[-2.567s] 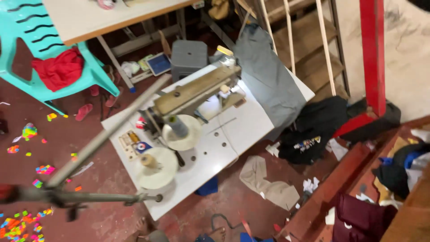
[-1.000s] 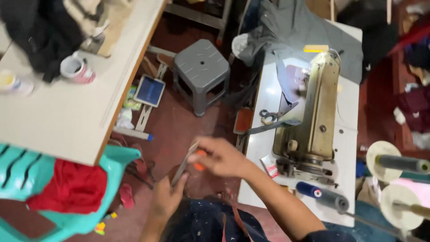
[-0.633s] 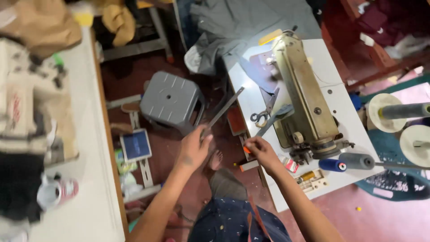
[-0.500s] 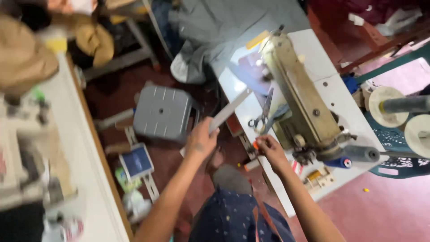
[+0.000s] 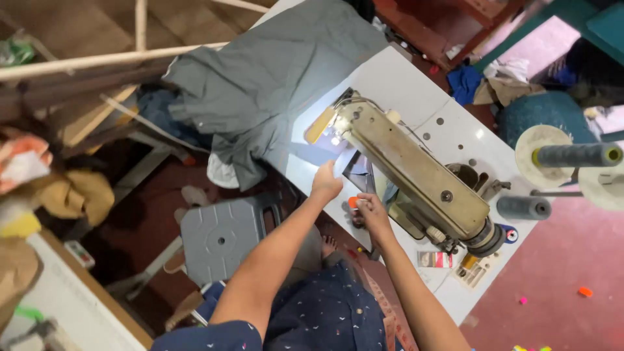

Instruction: A person is trimming excess seam allowance from a grey garment using scissors at a sewing workstation.

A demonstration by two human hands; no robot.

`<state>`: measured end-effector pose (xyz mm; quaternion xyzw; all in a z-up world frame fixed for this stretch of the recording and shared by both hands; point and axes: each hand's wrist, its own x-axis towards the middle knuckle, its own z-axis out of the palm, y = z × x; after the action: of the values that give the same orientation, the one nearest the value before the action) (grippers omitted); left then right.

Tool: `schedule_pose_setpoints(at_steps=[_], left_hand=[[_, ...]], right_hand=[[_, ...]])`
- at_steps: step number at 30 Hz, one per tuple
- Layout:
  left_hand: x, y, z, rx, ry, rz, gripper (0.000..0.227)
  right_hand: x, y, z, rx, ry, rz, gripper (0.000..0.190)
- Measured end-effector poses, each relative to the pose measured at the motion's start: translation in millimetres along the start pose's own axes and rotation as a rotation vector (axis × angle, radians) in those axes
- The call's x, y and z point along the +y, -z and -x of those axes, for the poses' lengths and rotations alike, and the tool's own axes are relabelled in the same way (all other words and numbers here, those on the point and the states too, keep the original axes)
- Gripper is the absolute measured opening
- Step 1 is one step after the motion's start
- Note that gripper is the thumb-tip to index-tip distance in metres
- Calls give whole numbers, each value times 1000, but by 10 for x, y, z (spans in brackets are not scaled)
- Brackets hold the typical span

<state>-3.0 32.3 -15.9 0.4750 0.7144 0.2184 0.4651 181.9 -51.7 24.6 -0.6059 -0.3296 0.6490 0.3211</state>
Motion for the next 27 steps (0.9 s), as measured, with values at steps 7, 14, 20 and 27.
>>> schedule_pose_setpoints(at_steps=[7,14,20,27], left_hand=[[166,505,-113,-280,-370,5,60],[44,1193,-283,-22,-959,-413,40],[-177,1311,-595,80,-1112,-500,36],[-338,1414,-896,-34,-1164,-420,32]], right_hand=[[291,-342,-502,129,121,26,44],[117,-800,-672,755,513,751,73],[222,-1089,-785,1040,578,968,76],[251,-1004,-870,1196,800,1091,48]])
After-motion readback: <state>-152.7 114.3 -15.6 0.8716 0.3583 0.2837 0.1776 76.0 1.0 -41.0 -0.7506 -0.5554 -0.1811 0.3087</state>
